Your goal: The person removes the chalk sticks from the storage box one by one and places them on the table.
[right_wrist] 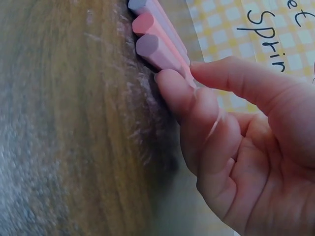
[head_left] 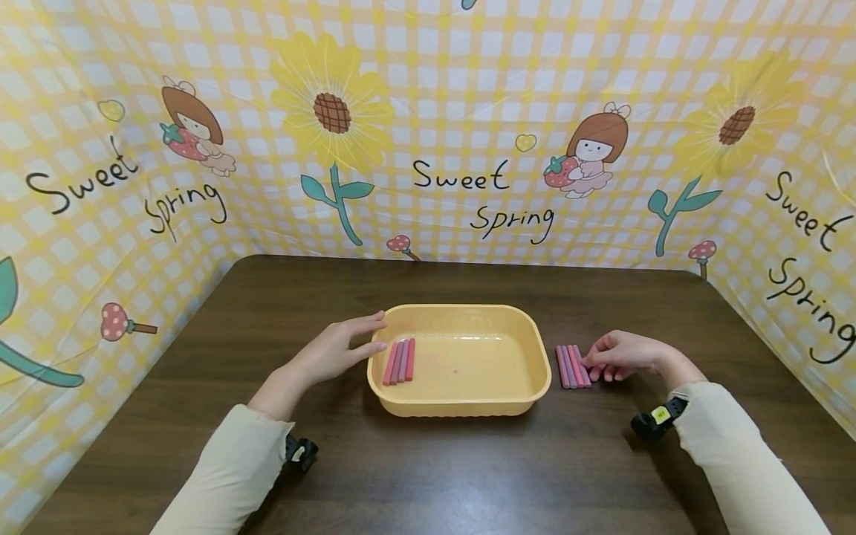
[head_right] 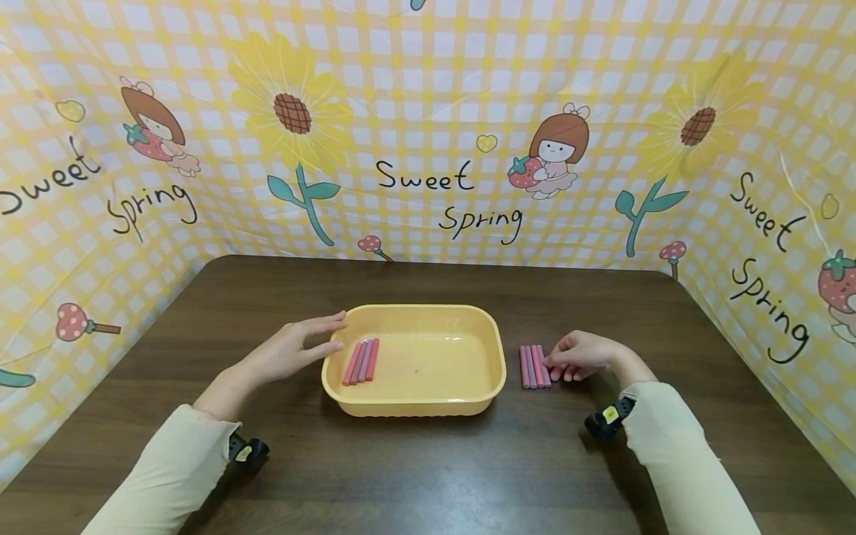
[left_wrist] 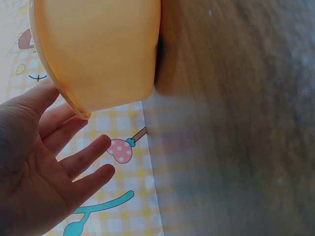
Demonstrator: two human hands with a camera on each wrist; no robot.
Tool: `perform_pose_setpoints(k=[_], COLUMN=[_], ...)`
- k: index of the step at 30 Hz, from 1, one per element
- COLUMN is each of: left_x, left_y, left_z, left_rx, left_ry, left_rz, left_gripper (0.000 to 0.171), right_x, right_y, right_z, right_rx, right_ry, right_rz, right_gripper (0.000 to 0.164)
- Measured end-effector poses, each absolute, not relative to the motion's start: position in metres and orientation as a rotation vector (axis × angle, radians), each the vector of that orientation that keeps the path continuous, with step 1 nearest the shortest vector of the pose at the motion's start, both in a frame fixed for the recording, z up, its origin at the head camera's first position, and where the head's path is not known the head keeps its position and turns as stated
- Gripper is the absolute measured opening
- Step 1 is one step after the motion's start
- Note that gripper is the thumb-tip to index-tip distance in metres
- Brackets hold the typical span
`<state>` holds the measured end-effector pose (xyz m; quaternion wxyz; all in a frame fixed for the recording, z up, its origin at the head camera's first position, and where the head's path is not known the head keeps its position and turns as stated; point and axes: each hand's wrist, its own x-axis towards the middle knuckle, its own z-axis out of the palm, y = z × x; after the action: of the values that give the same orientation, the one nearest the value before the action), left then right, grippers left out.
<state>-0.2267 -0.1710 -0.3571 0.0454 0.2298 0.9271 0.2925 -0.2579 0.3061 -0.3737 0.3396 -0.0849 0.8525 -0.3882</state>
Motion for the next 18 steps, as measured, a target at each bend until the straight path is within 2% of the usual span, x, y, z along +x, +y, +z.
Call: perform_pose_setpoints(k=[8,18], left_x=[-0.226,-0.226], left_y=[-0.17,-0.171], left_z=[-0.356,-0.357], left_rx=[0.697,0.702], left_ry=[2.825,2.827], left_rz=[0.9,0.902], left_gripper=[0.053,0.054], right_x=[-0.257,-0.261], right_y=[0.306,0.296], right_z=[-0.372,-0.351], right_rx=[-0.201,-0.293], right_ry=[2.236,2.313], right_rz=[-1.005,-0.977], right_gripper=[0.025,0.031])
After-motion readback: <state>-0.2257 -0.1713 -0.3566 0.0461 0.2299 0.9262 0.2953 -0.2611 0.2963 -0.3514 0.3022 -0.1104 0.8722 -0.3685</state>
